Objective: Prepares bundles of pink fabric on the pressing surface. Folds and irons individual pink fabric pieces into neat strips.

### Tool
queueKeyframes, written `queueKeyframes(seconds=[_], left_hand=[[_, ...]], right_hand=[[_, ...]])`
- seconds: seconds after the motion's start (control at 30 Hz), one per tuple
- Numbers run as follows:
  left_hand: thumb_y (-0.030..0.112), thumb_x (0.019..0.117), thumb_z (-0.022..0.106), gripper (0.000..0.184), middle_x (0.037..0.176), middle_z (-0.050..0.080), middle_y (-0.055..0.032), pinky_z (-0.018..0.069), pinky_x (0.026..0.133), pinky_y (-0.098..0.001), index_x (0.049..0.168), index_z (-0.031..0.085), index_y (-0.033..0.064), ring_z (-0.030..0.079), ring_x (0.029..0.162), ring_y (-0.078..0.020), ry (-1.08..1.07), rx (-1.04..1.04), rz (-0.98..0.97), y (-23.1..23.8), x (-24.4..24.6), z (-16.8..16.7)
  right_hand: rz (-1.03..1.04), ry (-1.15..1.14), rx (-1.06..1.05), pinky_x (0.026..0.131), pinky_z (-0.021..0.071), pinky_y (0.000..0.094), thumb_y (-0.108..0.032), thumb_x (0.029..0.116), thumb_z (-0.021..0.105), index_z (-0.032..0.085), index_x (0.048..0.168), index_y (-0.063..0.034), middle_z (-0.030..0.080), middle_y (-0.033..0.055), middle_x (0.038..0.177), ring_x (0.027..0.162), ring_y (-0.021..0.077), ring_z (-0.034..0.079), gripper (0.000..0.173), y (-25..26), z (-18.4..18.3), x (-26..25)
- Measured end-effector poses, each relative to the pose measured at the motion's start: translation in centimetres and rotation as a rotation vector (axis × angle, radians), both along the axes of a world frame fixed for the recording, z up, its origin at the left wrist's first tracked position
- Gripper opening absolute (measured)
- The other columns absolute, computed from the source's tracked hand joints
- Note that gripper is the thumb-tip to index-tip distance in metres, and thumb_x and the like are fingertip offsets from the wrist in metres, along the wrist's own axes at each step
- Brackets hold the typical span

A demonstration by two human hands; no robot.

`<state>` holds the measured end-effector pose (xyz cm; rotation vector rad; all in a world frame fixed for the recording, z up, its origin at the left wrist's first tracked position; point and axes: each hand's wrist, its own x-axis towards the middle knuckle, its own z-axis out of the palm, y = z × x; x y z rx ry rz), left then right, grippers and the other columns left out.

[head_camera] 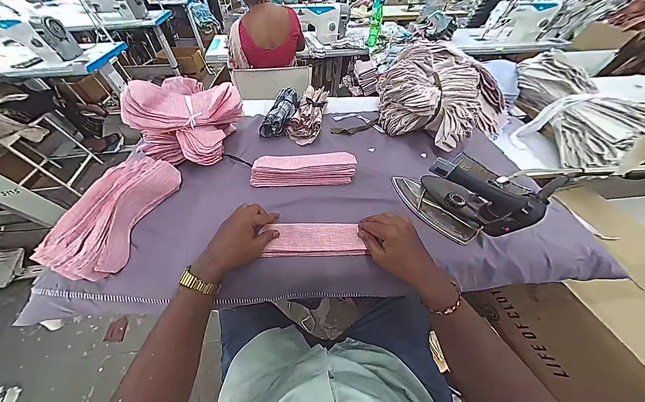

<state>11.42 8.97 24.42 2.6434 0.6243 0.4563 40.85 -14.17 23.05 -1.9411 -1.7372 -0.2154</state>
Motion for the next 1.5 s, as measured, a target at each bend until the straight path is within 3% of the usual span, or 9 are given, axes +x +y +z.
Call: queueKeyframes(seconds=[0.33, 0.43, 0.57, 0.83, 0.93, 1.03, 1.2, 1.37, 1.5], left_hand=[[0.033, 0.0946, 0.069, 0.020, 0.100, 0.073, 0.0039, 0.0583, 0.083, -0.0338, 0.108, 0.073, 0.0184, 0.068, 0.089, -0.0065, 0.054, -0.295, -0.061, -0.5, -0.1, 2.4], [0.028, 0.0949, 0.070, 0.017, 0.097, 0.074, 0.0057, 0.0593, 0.081, -0.0282, 0.106, 0.074, 0.0167, 0.069, 0.087, -0.0039, -0.085, -0.316, -0.130, -0.9, -1.2, 2.6], [0.018, 0.0939, 0.074, 0.013, 0.098, 0.074, 0.0017, 0.0618, 0.083, -0.0316, 0.105, 0.074, 0.0112, 0.071, 0.089, -0.0104, -0.391, -0.303, -0.146, -0.4, -2.0, 2.5], [0.007, 0.0850, 0.083, 0.043, 0.102, 0.073, -0.0054, 0.0644, 0.078, -0.0378, 0.124, 0.067, 0.0064, 0.072, 0.087, -0.0173, -0.934, -0.501, 0.112, 4.8, 3.7, 6.7], [0.016, 0.0850, 0.085, 0.047, 0.106, 0.074, -0.0065, 0.0638, 0.075, -0.0387, 0.127, 0.065, 0.0103, 0.073, 0.084, -0.0181, -0.800, -0.433, 0.256, 8.1, 6.7, 5.4], [0.025, 0.0915, 0.077, 0.045, 0.116, 0.074, -0.0100, 0.0613, 0.087, -0.0448, 0.132, 0.065, 0.0078, 0.073, 0.096, -0.0212, -0.558, -0.279, 0.432, 10.8, 8.8, 2.2], [0.026, 0.1063, 0.052, 0.037, 0.136, 0.066, -0.0101, 0.0482, 0.111, -0.0446, 0.133, 0.066, 0.0054, 0.062, 0.129, -0.0227, -0.483, 0.255, 0.359, 10.4, 8.9, 0.4], [0.042, 0.1083, 0.039, 0.048, 0.156, 0.052, -0.0047, 0.0261, 0.123, -0.0597, 0.146, 0.061, 0.0214, 0.041, 0.149, -0.0254, 0.062, 0.363, 0.070, 8.0, 9.9, 0.6], [0.038, 0.1086, 0.037, 0.047, 0.162, 0.044, -0.0012, 0.0203, 0.125, -0.0584, 0.150, 0.055, 0.0274, 0.034, 0.153, -0.0227, 0.283, 0.273, 0.053, 8.3, 10.2, 0.1]], right_hand=[[0.074, 0.069, -0.115, 0.092, 0.0501, 0.0538, -0.048, 0.0990, 0.057, 0.073, 0.128, -0.0192, 0.072, -0.0001, 0.125, 0.113, 0.0217, 0.066, 0.044, 0.6, 1.1, 0.6], [0.075, 0.142, -0.098, 0.090, 0.0482, 0.0531, -0.052, 0.0943, 0.063, 0.071, 0.131, -0.0176, 0.075, 0.0022, 0.111, 0.102, 0.0219, 0.066, 0.051, 0.3, 1.2, 0.9], [0.248, 0.555, 0.167, 0.080, 0.0602, 0.0278, -0.027, 0.0862, 0.082, 0.078, 0.109, -0.0086, 0.076, -0.0001, 0.093, 0.084, 0.0072, 0.070, 0.030, 0.5, 2.4, 1.2], [0.099, 0.843, 0.572, 0.060, 0.0624, 0.0364, -0.007, 0.0894, 0.078, 0.071, 0.124, -0.0034, 0.076, 0.0089, 0.090, 0.069, 0.0181, 0.071, 0.035, 7.5, 8.0, 1.6], [-0.078, 0.914, 0.461, 0.058, 0.0620, 0.0383, -0.011, 0.0916, 0.077, 0.072, 0.122, -0.0050, 0.077, 0.0094, 0.092, 0.069, 0.0191, 0.072, 0.031, 12.3, 7.2, 3.9], [-0.243, 0.845, 0.311, 0.076, 0.0639, 0.0424, -0.012, 0.0914, 0.076, 0.074, 0.119, -0.0019, 0.077, 0.0128, 0.102, 0.082, 0.0205, 0.075, 0.029, 14.1, 5.2, 5.5], [-0.203, 0.199, 0.415, 0.102, 0.0550, 0.0454, -0.016, 0.0935, 0.068, 0.080, 0.107, -0.0081, 0.075, 0.0087, 0.121, 0.117, 0.0213, 0.069, 0.020, 13.0, 3.0, 4.7], [-0.180, -0.134, -0.264, 0.111, 0.0237, 0.0778, -0.043, 0.1033, 0.051, 0.057, 0.148, -0.0185, 0.048, 0.0050, 0.159, 0.152, 0.0352, 0.034, 0.051, 14.1, 3.1, 2.3], [-0.210, -0.068, -0.380, 0.112, 0.0164, 0.0795, -0.040, 0.1067, 0.045, 0.057, 0.148, -0.0206, 0.047, 0.0030, 0.160, 0.154, 0.0326, 0.032, 0.047, 14.2, 3.1, 2.2]])
